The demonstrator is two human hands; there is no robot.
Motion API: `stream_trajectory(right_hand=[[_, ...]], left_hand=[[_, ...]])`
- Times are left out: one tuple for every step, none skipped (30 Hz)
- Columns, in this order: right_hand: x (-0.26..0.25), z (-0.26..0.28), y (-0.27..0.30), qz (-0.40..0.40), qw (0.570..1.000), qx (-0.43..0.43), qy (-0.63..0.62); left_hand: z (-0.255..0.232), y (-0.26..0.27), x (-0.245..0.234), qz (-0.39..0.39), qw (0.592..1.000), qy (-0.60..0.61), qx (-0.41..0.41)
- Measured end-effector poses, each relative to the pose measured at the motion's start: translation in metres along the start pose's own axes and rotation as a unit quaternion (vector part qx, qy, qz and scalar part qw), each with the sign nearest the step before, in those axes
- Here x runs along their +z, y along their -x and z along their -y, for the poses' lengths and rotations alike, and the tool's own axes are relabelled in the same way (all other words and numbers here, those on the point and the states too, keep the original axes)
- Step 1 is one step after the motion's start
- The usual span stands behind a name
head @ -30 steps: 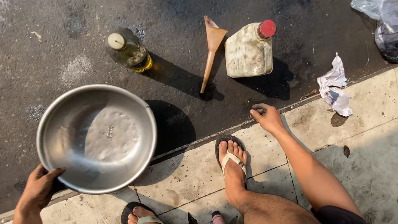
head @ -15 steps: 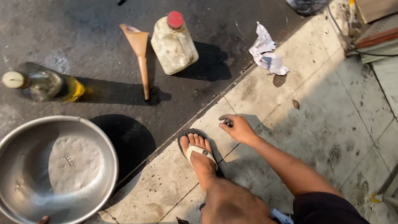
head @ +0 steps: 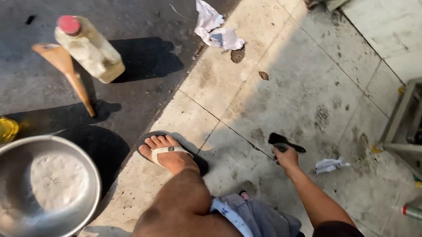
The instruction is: Cleaning motorcycle engine components using a brush and solvent in a metal bowl
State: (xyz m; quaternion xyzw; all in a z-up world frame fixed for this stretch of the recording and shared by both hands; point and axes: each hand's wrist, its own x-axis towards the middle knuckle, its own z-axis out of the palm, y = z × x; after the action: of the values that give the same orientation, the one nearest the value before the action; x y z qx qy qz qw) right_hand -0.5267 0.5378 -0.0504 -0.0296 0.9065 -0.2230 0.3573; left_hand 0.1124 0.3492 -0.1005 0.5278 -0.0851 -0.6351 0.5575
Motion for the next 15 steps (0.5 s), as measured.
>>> stream_trajectory(right_hand=[[-0.015, -0.041, -0.029, -0.019, 1.0, 0.023, -0.009], [-0.03, -0.072, -0.069, -0.086, 0.995, 0.02, 0.038], [-0.045, -0.104, -0.106, -0.151, 0.985, 0.018, 0.086], [-0.058, -0.101, -0.094, -0.153, 0.984, 0.023, 0.086], [-0.069, -0.096, -0.079, -0.128, 0.976, 0.006, 0.174], [-0.073, -0.082, -0.073, -0.096, 0.96, -0.021, 0.262], [-0.072, -0.072, -0.06, -0.091, 0.96, -0.026, 0.264], [-0.065, -0.052, -0.054, -0.08, 0.956, -0.049, 0.278], [-0.055, -0.034, -0.043, -0.069, 0.951, -0.072, 0.292], [-0.057, -0.041, -0.048, -0.041, 0.946, -0.106, 0.304], [-0.058, -0.047, -0.052, -0.032, 0.927, -0.112, 0.357], [-0.046, -0.04, -0.067, -0.023, 0.904, -0.133, 0.405], [-0.042, -0.036, -0.078, 0.006, 0.893, -0.183, 0.412], [-0.042, -0.033, -0.087, 0.008, 0.887, -0.2, 0.417], [-0.04, -0.028, -0.095, 0.009, 0.881, -0.218, 0.42]], left_hand=[[0.022, -0.015, 0.115, 0.016, 1.0, -0.014, -0.024], [0.066, 0.016, 0.225, 0.063, 0.993, 0.098, -0.011], [0.108, 0.084, 0.313, 0.107, 0.972, 0.209, 0.0], [0.102, 0.092, 0.328, 0.107, 0.973, 0.207, -0.005], [0.093, 0.099, 0.34, 0.139, 0.938, 0.317, 0.015], [0.081, 0.102, 0.351, 0.167, 0.889, 0.424, 0.047], [0.1, 0.088, 0.343, 0.164, 0.889, 0.424, 0.053], [0.114, 0.07, 0.332, 0.102, 0.905, 0.41, 0.042], [0.124, 0.052, 0.316, 0.039, 0.917, 0.397, 0.03], [0.086, 0.04, 0.275, 0.022, 0.912, 0.403, 0.072], [0.043, 0.037, 0.229, 0.014, 0.968, 0.232, 0.092], [-0.007, 0.039, 0.179, -0.01, 0.992, 0.056, 0.114], [-0.057, 0.047, 0.093, -0.043, 0.984, 0.066, 0.161], [-0.117, 0.073, 0.009, -0.093, 0.967, -0.198, 0.131], [-0.181, 0.123, -0.07, -0.151, 0.883, -0.44, 0.069]])
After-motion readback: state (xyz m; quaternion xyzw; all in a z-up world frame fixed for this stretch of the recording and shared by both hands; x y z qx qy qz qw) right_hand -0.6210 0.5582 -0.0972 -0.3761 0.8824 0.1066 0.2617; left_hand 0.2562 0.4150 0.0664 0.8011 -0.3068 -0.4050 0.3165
